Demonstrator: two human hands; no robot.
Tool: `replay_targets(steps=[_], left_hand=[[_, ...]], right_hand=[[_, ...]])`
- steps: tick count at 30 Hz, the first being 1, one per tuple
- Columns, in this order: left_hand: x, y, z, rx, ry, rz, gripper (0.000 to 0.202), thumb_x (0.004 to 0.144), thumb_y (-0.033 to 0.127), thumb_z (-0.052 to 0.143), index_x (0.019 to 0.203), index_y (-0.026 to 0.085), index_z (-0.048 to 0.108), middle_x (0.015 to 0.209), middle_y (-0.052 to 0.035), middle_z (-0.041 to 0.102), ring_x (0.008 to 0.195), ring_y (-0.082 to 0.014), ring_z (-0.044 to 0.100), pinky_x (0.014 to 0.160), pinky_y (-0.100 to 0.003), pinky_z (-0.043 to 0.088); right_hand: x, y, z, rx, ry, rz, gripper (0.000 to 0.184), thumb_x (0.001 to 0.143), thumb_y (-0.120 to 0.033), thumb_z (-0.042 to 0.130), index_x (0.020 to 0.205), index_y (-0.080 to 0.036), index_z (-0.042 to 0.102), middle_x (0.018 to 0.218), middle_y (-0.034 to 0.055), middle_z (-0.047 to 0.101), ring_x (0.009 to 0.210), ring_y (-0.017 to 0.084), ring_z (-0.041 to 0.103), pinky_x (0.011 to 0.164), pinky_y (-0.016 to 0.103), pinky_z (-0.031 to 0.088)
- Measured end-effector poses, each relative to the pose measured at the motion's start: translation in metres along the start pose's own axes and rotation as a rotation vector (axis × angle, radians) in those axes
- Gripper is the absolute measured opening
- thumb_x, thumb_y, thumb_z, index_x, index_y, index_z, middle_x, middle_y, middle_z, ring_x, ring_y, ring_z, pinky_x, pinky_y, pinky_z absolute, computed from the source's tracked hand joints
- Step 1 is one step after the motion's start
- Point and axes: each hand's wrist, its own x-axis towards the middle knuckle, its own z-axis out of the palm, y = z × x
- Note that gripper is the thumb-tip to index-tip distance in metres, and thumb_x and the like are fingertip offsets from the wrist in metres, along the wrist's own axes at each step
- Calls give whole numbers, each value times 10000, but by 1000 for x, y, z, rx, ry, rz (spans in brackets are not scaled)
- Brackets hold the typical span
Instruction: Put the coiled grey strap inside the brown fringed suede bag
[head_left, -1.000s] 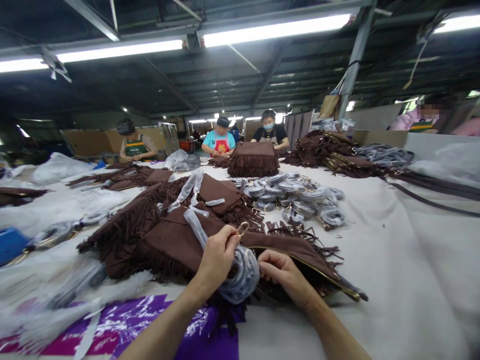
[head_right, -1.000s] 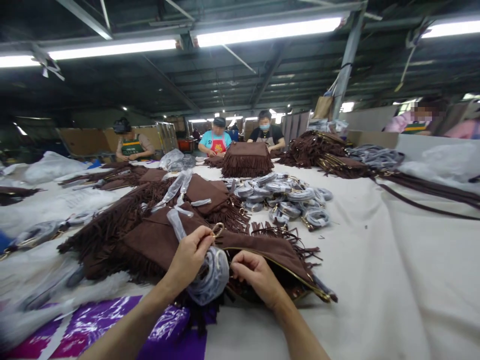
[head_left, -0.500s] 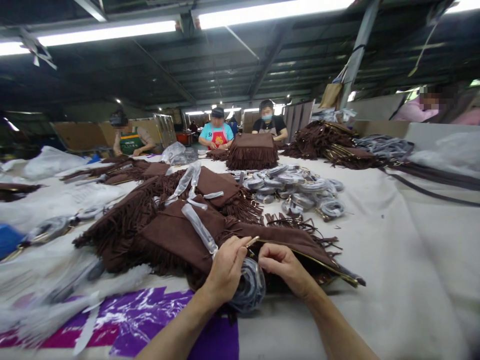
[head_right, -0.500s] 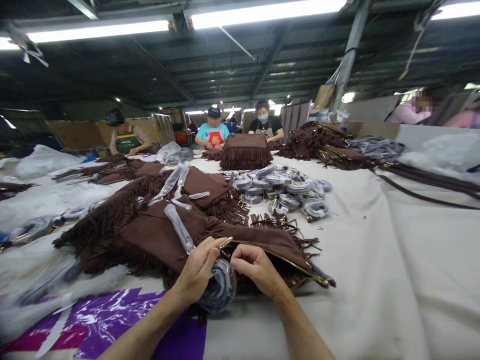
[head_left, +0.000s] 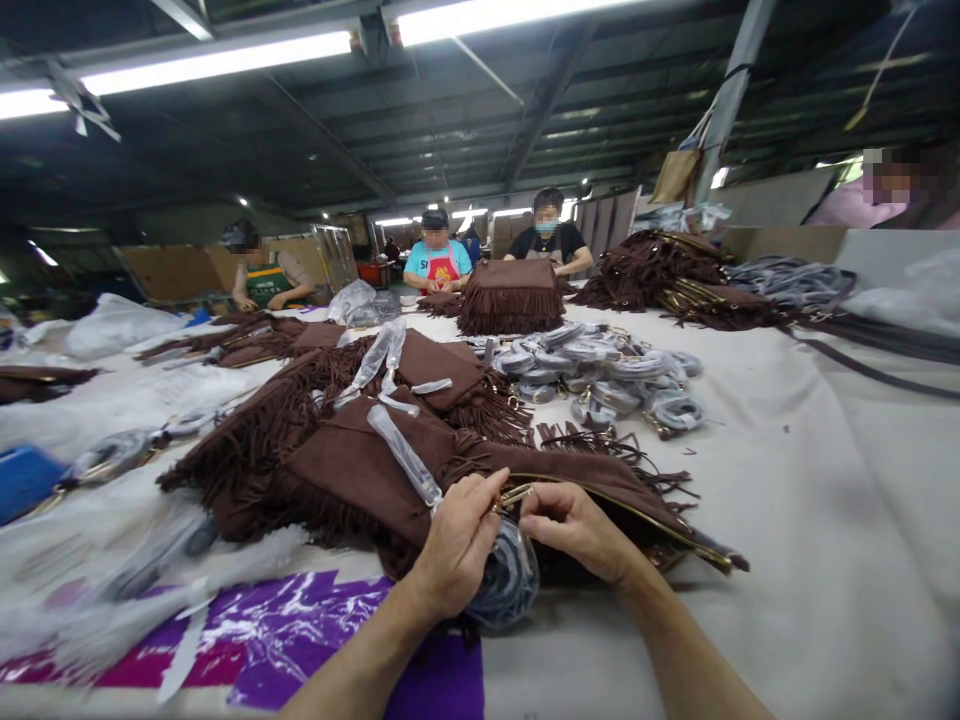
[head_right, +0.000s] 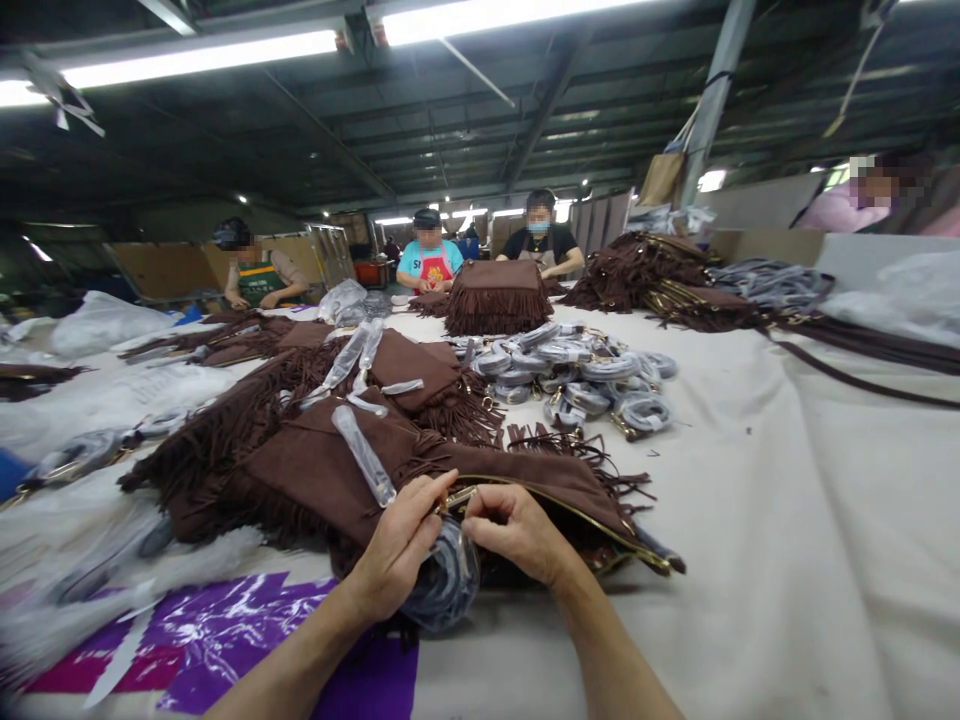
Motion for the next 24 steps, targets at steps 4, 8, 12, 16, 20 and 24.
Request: replay_targets(steps=[4, 8, 12, 16, 20, 24], left_hand=[[-3, 2, 5, -12, 22, -32, 437, 928, 215, 450, 1364, 209, 451, 1153, -87, 589, 1077, -227, 533, 982, -390, 408], [-4, 2, 6, -147, 88, -57, 394, 892, 215, 535, 1276, 194, 452, 1073, -68, 618, 986, -200, 579, 918, -343, 440], [0, -2, -2, -263, 65, -103, 170, 913, 255, 522, 1041, 166, 589, 898, -41, 649, 839, -170, 606, 789, -275, 463], [3, -7, -6, -216, 32, -140, 225, 925, 279, 502, 834, 149, 661, 797, -45, 667, 752, -160, 612, 719, -251, 453], [6, -9, -11, -168, 105, -160, 235, 929, 294, 495, 831, 152, 654, 777, -38, 660, 726, -153, 604, 697, -247, 446], [17, -5, -23, -179, 273, -274, 225, 911, 308, 515, 784, 155, 620, 659, 0, 584, 627, -117, 540, 611, -216, 408]], right_hand=[[6, -6, 7, 18, -10, -76, 241, 780, -333, 632, 605, -187, 556, 633, -27, 482, 634, 146, 412, 623, 267, 348], [9, -10, 14, 5, -2, -119, 263, 791, -326, 658, 595, -184, 554, 646, -22, 492, 648, 150, 434, 625, 266, 364], [8, -7, 15, 25, -20, -112, 268, 818, -368, 670, 647, -174, 602, 683, -10, 539, 670, 153, 464, 638, 264, 383], [8, -5, 16, 37, -44, -113, 279, 838, -368, 663, 654, -167, 603, 700, -7, 570, 671, 142, 483, 639, 253, 394], [5, -5, 12, -28, -1, -130, 254, 875, -359, 640, 711, -165, 636, 745, 7, 601, 716, 148, 517, 671, 250, 416], [-4, 0, 2, 91, 202, -61, 233, 873, -395, 663, 792, -177, 643, 648, -35, 529, 527, 82, 404, 473, 200, 299]])
